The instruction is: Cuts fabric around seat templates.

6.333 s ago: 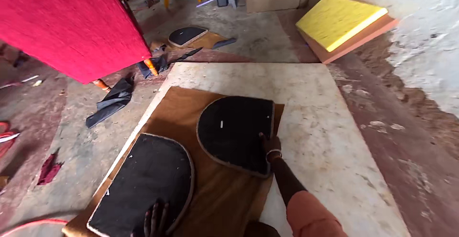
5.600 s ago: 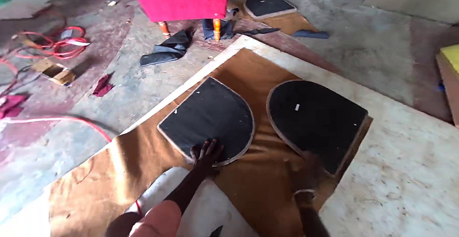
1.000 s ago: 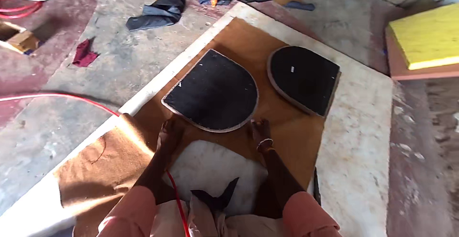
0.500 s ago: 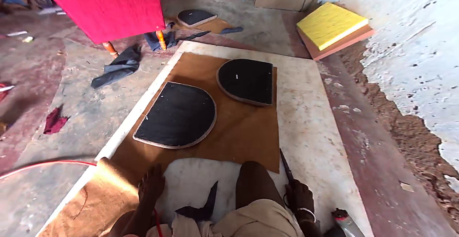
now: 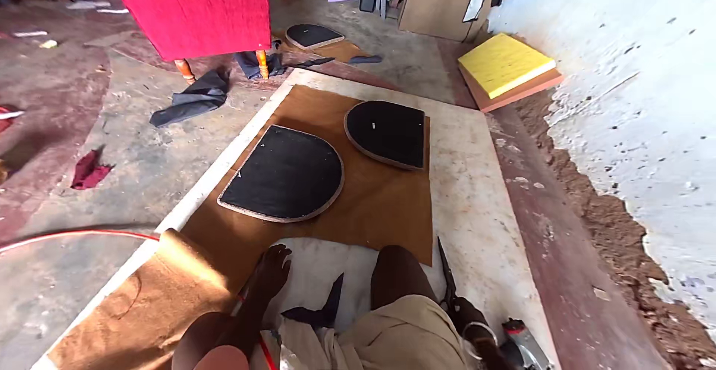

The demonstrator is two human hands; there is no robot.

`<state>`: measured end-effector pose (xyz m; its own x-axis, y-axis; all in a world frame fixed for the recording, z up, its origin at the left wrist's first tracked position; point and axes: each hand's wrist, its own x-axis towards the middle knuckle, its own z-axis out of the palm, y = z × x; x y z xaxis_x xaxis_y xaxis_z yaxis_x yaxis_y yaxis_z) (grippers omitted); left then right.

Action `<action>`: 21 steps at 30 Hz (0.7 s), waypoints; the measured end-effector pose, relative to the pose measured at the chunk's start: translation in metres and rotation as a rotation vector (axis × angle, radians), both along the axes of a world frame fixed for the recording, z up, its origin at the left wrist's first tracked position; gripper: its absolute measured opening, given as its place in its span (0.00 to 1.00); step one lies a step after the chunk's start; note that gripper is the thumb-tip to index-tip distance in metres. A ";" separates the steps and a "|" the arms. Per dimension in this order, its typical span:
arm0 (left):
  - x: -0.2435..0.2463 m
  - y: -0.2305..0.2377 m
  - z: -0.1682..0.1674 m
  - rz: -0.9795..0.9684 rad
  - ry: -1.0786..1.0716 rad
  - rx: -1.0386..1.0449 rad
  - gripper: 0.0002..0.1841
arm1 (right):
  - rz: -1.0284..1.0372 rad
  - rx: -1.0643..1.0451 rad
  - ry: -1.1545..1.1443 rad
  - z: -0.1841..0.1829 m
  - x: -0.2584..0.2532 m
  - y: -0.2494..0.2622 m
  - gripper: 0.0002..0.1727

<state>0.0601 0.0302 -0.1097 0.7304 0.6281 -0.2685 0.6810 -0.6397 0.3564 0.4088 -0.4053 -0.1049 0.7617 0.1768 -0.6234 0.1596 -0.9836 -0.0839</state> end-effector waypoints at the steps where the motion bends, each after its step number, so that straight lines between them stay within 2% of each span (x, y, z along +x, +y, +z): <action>1: 0.000 0.002 0.003 0.005 -0.010 -0.017 0.21 | 0.001 0.045 0.078 0.011 0.011 -0.003 0.23; 2: 0.000 0.005 0.006 0.005 -0.025 -0.034 0.21 | -0.076 0.154 0.142 0.027 0.017 -0.004 0.20; 3: 0.002 0.009 0.009 0.004 -0.044 -0.048 0.20 | -0.238 0.336 0.199 0.047 0.019 -0.001 0.17; 5: 0.013 0.016 0.013 -0.008 -0.070 -0.084 0.21 | -0.603 0.747 0.310 0.097 0.008 0.024 0.09; 6: 0.019 0.017 0.014 -0.026 -0.074 -0.094 0.21 | -0.679 0.918 0.354 0.122 -0.003 0.042 0.07; 8: 0.030 0.020 0.011 -0.063 -0.061 -0.097 0.23 | -0.616 1.136 0.418 0.158 -0.039 0.084 0.07; 10: 0.041 0.024 0.000 -0.086 -0.087 -0.057 0.24 | -0.448 1.192 0.499 0.166 -0.081 0.132 0.08; 12: 0.053 0.028 -0.013 -0.108 -0.145 -0.006 0.24 | -0.390 1.125 0.609 0.153 -0.131 0.181 0.12; 14: 0.061 0.029 -0.024 -0.102 -0.188 0.048 0.23 | -0.509 0.975 0.733 0.135 -0.197 0.222 0.24; 16: 0.066 0.029 -0.033 -0.079 -0.189 0.097 0.21 | -0.598 0.903 0.927 0.093 -0.250 0.239 0.33; 19: 0.073 0.032 -0.033 -0.053 -0.209 0.134 0.17 | -0.622 0.937 1.049 0.045 -0.299 0.250 0.37; 21: 0.077 0.033 -0.036 -0.046 -0.252 0.133 0.15 | -0.605 1.019 1.083 0.026 -0.309 0.253 0.38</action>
<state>0.1372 0.0628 -0.1452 0.7923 0.6101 0.0073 0.5509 -0.7204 0.4213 0.1003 -0.1522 -0.0784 0.1699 0.6871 -0.7064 -0.7812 -0.3430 -0.5215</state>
